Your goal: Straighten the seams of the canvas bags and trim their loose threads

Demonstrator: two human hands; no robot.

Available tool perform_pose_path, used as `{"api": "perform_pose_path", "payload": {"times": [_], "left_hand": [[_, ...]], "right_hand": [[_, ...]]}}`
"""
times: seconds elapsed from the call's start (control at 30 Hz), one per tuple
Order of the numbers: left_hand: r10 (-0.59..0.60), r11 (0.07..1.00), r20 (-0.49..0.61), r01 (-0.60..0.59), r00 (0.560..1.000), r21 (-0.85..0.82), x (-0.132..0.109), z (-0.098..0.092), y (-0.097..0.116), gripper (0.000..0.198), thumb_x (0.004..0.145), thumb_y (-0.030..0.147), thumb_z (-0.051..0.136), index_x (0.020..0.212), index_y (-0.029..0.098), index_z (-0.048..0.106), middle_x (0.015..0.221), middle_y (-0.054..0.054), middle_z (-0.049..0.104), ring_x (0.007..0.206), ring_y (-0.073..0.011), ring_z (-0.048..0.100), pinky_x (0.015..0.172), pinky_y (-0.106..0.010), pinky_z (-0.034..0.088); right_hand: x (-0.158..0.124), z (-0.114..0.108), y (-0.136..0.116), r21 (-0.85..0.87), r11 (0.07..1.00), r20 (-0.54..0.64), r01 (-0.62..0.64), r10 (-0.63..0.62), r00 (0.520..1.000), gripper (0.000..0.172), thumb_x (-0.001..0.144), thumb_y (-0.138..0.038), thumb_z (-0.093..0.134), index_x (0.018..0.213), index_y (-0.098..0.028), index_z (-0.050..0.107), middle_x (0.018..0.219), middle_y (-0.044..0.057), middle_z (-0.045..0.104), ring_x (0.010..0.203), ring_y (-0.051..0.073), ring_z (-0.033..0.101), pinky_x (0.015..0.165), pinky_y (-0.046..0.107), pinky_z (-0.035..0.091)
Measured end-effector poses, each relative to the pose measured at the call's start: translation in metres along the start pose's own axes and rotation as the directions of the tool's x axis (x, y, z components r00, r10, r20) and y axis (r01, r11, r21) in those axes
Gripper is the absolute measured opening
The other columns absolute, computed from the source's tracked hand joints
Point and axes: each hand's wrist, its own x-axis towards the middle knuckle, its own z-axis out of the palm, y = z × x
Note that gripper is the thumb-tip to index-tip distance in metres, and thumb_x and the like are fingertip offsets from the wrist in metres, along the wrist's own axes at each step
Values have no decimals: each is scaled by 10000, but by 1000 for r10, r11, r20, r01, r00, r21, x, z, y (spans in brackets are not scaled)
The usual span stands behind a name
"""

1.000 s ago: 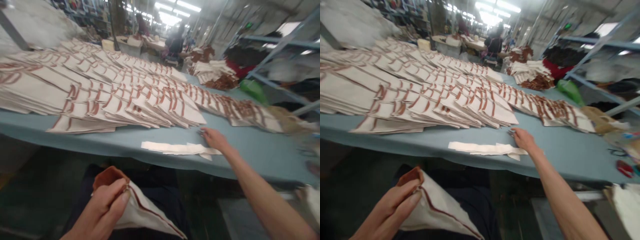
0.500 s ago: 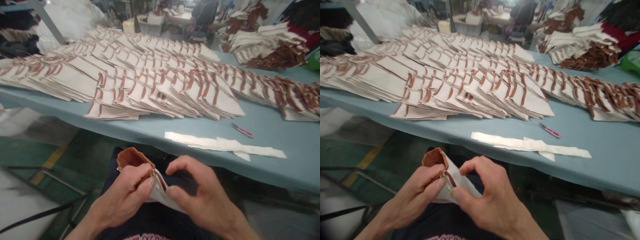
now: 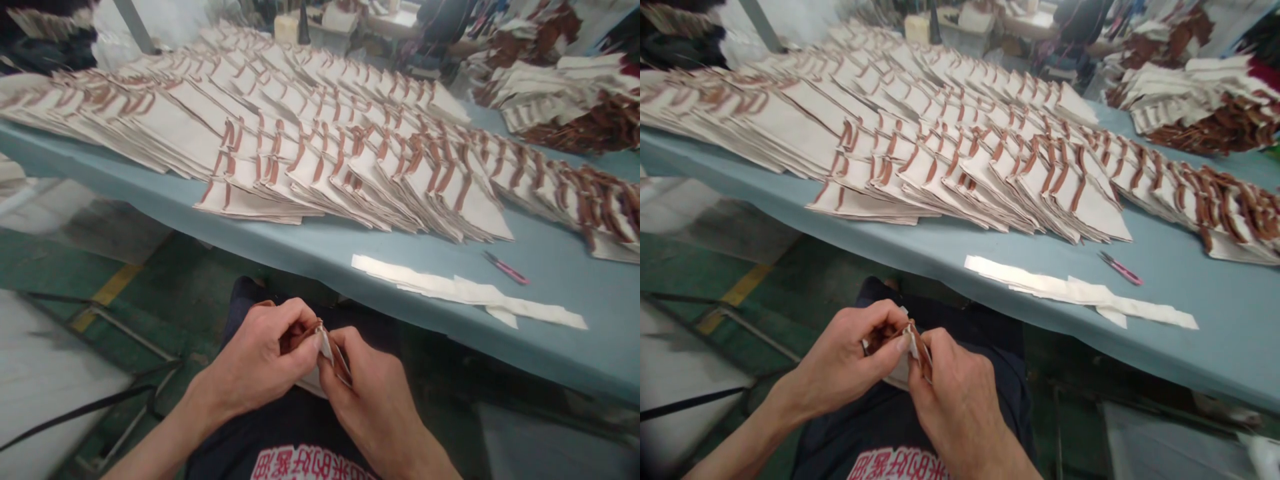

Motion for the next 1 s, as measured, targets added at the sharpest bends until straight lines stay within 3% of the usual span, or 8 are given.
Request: {"api": "perform_pose_path", "payload": {"times": [0.27,0.4,0.57,0.73,0.83,1.0], "left_hand": [[20,1000,22,-19,1000,-21,-8,-8,-5,212,922,145,547,845,172,742,749,20,733,649,-107,637,622,-210,440],[33,999,-32,-33,999,-14,-9,-4,-4,222,902,127,535,842,167,745,787,5,757,692,-122,664,658,-217,460],[-41,988,-91,26,995,-152,-6,0,-2,197,887,142,534,854,166,726,806,1,756,739,-135,687,684,-208,502],[11,991,-3,-12,1000,-134,-6,-4,3,193,919,139,544,900,176,733,851,11,762,764,-124,682,709,-199,492],[41,992,27,-38,999,-120,-7,-7,8,201,954,149,544,918,185,738,829,22,750,741,-115,667,692,-191,481],[79,991,67,-71,995,-110,-8,-10,16,224,997,166,511,943,178,728,829,22,729,725,-108,647,675,-189,465]], "right_hand": [[-5,8,1,-138,990,-14,27,-29,999,159,972,-188,496,870,-208,617,667,-5,716,520,179,703,506,276,340],[-8,11,-2,-140,990,-56,-6,-1,998,130,949,-185,534,855,-203,621,668,3,711,520,176,686,504,278,325],[-9,3,-11,92,990,-21,-103,106,994,60,862,-257,666,854,-211,630,667,-30,672,482,129,575,502,252,348],[1,-15,-6,301,936,8,-182,188,982,108,880,-315,642,916,-213,638,725,-20,634,604,144,583,579,257,446],[10,-21,2,371,921,15,-117,120,993,77,909,-273,623,956,-212,632,819,4,670,680,148,606,641,268,493],[22,-28,8,335,921,-83,200,-182,980,184,915,-156,600,1084,-209,650,1086,80,752,1016,211,688,915,364,544]]}}
